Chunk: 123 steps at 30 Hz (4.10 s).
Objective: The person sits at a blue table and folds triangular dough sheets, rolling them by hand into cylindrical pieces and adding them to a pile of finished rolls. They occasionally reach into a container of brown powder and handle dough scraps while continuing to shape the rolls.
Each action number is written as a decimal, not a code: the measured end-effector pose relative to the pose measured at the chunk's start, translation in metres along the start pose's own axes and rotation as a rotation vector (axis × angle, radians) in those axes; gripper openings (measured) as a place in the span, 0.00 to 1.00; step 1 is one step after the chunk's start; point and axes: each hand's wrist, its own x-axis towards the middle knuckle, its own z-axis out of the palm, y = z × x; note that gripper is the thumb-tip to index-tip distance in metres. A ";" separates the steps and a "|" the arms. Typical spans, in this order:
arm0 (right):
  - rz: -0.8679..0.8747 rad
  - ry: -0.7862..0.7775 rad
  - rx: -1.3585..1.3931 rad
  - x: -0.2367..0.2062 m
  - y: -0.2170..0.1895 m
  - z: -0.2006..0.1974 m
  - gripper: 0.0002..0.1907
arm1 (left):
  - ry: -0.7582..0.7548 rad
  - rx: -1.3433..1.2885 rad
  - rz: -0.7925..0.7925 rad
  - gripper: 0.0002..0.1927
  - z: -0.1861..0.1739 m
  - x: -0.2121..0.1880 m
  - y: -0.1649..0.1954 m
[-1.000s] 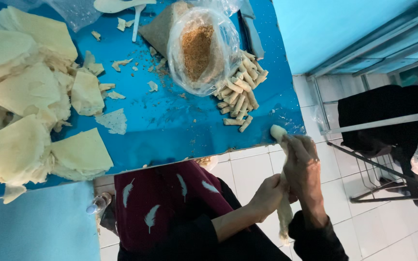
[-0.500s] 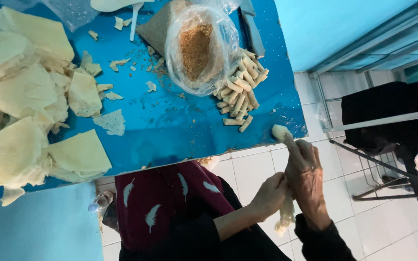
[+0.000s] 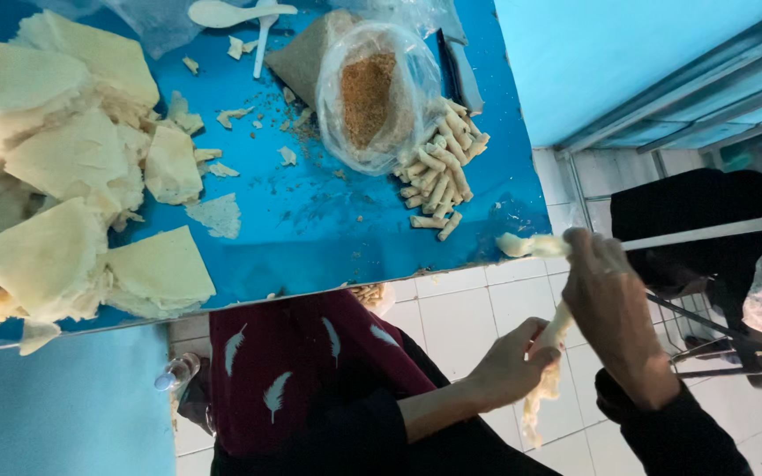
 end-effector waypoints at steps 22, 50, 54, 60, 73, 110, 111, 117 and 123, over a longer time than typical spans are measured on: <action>0.046 0.119 1.148 0.056 -0.023 -0.026 0.10 | 0.532 -0.511 0.390 0.21 -0.097 -0.025 0.065; -0.493 0.701 0.921 0.281 -0.302 -0.077 0.22 | 1.065 -0.191 1.178 0.17 -0.228 -0.186 0.222; -0.542 0.475 0.392 0.286 -0.323 -0.036 0.18 | 1.283 0.060 1.180 0.11 -0.221 -0.221 0.190; -0.430 0.296 0.720 0.312 -0.285 -0.028 0.11 | 1.382 0.651 0.491 0.08 -0.226 -0.234 0.162; -0.373 -0.969 1.633 0.125 -0.273 0.020 0.15 | 1.440 1.004 0.411 0.08 -0.221 -0.215 0.121; -0.445 -0.311 1.210 0.137 -0.290 0.067 0.06 | 1.153 1.714 0.221 0.22 -0.226 -0.216 0.096; -0.423 -0.434 1.329 0.140 -0.287 0.069 0.05 | 1.127 1.729 0.195 0.21 -0.227 -0.217 0.098; -0.280 -0.633 1.646 0.142 -0.266 0.063 0.06 | 1.304 1.430 0.214 0.12 -0.222 -0.207 0.120; -0.345 -0.345 1.474 0.104 -0.253 0.060 0.06 | 1.139 0.358 0.426 0.18 -0.211 -0.165 0.132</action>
